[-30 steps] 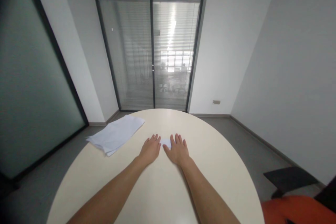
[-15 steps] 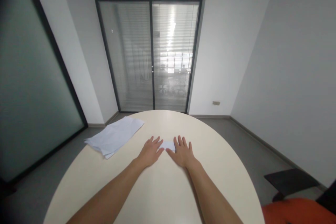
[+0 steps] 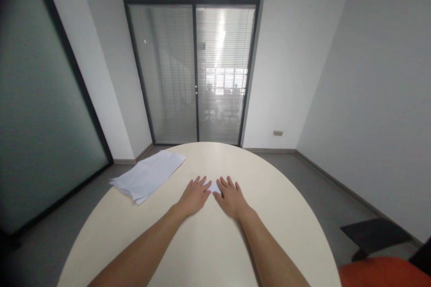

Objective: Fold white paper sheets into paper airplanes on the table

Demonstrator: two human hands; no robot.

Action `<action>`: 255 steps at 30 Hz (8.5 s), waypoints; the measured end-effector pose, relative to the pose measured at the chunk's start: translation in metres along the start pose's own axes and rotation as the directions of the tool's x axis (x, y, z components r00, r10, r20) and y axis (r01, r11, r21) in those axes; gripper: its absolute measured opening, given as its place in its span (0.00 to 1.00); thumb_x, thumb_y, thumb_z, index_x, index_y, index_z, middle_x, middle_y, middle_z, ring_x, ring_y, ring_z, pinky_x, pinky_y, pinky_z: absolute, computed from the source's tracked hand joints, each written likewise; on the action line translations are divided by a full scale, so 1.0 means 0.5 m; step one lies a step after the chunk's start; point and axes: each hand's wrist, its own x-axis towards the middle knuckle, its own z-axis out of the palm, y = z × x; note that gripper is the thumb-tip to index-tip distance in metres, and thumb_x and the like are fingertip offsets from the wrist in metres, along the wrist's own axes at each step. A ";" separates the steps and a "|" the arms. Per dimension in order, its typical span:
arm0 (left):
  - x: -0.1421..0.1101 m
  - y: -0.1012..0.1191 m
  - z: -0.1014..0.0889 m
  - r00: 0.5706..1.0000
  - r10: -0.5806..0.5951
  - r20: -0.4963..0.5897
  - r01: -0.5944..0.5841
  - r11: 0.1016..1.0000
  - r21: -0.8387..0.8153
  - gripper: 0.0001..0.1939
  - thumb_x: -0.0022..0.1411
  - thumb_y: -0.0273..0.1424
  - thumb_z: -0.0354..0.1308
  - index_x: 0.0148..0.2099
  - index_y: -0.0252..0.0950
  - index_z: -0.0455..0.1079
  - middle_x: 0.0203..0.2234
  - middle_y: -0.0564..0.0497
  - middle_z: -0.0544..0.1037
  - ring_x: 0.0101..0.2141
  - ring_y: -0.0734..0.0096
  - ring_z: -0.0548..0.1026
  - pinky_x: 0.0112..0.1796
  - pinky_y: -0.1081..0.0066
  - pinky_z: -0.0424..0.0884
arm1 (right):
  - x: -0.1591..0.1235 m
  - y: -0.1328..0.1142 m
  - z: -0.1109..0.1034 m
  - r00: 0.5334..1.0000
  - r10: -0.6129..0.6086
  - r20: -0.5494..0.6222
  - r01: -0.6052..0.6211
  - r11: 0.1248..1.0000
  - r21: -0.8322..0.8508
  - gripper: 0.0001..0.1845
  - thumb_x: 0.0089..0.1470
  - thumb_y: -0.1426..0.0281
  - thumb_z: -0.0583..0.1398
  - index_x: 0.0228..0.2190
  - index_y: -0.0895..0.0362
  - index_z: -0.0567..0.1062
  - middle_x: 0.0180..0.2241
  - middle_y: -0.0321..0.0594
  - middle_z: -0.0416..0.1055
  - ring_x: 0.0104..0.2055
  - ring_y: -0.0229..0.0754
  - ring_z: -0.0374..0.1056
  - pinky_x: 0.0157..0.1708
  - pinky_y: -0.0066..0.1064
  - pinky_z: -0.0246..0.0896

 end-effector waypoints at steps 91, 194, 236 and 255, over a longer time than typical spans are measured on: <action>-0.026 0.049 -0.044 0.971 0.030 -0.239 -0.123 0.914 -0.385 0.11 0.65 0.37 0.53 0.47 0.42 0.71 0.34 0.55 0.79 0.34 0.69 0.76 0.40 0.70 0.70 | -0.018 0.031 -0.063 0.919 -0.261 -0.295 0.245 0.965 -0.090 0.14 0.55 0.78 0.59 0.36 0.52 0.82 0.36 0.40 0.80 0.41 0.45 0.71 0.42 0.32 0.63; -0.004 -0.161 -0.042 0.802 -0.477 -0.361 0.539 0.837 0.091 0.21 0.67 0.30 0.48 0.57 0.29 0.69 0.58 0.37 0.71 0.55 0.54 0.71 0.54 0.62 0.65 | 0.001 0.108 -0.003 0.951 0.128 -0.281 -0.154 0.985 -0.073 0.25 0.63 0.63 0.51 0.56 0.61 0.71 0.59 0.53 0.66 0.63 0.54 0.59 0.62 0.42 0.51; -0.043 0.095 -0.052 0.849 0.527 -0.031 -0.527 0.843 -0.108 0.10 0.67 0.31 0.53 0.43 0.42 0.76 0.37 0.50 0.80 0.41 0.65 0.76 0.43 0.68 0.70 | -0.007 0.029 -0.062 0.793 0.123 -0.596 0.031 0.970 0.241 0.23 0.64 0.59 0.47 0.51 0.57 0.72 0.52 0.48 0.72 0.55 0.48 0.67 0.58 0.39 0.58; -0.020 0.029 0.009 1.000 0.015 -0.004 -0.015 0.997 -0.076 0.30 0.66 0.34 0.46 0.69 0.37 0.56 0.68 0.43 0.56 0.68 0.49 0.50 0.64 0.47 0.46 | -0.018 -0.063 0.014 0.985 -0.098 -0.142 0.108 0.992 0.067 0.29 0.68 0.58 0.43 0.64 0.56 0.61 0.67 0.46 0.55 0.70 0.49 0.47 0.67 0.47 0.41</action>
